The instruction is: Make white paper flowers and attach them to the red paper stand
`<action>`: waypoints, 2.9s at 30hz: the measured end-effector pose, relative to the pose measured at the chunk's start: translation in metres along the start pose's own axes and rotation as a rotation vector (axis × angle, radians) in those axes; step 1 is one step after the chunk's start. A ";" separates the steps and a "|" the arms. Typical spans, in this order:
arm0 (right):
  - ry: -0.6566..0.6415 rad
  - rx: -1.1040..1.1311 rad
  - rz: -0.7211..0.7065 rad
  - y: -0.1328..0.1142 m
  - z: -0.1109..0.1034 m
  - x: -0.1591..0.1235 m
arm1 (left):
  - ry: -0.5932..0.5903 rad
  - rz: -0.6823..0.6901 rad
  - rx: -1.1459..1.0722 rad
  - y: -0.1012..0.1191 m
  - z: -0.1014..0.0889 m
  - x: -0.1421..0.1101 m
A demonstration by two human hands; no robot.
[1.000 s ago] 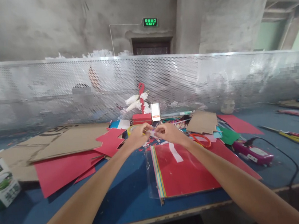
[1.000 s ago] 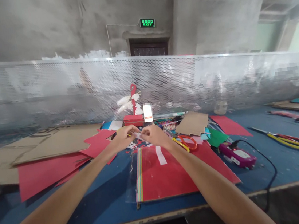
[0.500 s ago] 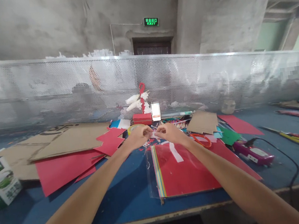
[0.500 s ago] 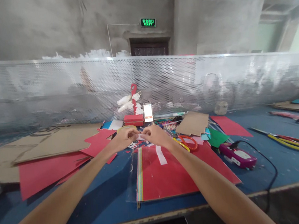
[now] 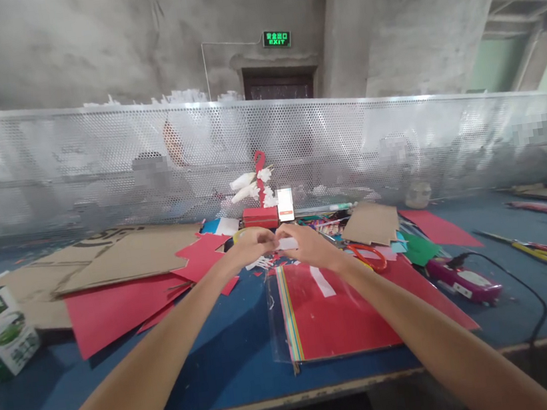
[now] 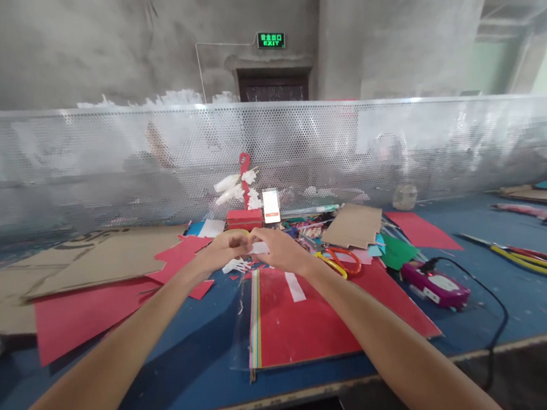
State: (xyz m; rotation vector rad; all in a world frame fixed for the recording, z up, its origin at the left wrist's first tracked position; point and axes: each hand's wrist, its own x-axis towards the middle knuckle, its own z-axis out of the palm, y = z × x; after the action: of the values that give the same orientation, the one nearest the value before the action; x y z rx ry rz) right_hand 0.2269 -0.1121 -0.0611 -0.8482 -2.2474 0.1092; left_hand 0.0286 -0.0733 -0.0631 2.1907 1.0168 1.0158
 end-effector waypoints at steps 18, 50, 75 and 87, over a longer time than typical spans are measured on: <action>-0.030 -0.085 -0.050 0.011 -0.001 0.001 | -0.095 -0.133 -0.225 0.008 0.003 -0.002; 0.142 0.047 0.096 0.013 0.002 0.002 | -0.060 -0.140 -0.248 0.005 0.003 0.001; 0.065 0.036 0.232 0.027 0.006 0.001 | -0.044 -0.073 -0.003 -0.010 0.016 0.001; 0.009 -0.106 0.232 0.016 0.004 0.002 | -0.148 0.034 -0.001 -0.008 -0.005 0.003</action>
State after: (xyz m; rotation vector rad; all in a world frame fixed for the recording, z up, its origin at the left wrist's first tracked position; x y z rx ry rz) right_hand 0.2320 -0.0976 -0.0675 -1.1632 -2.1544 0.0944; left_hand 0.0229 -0.0656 -0.0645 2.2524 0.9147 0.8542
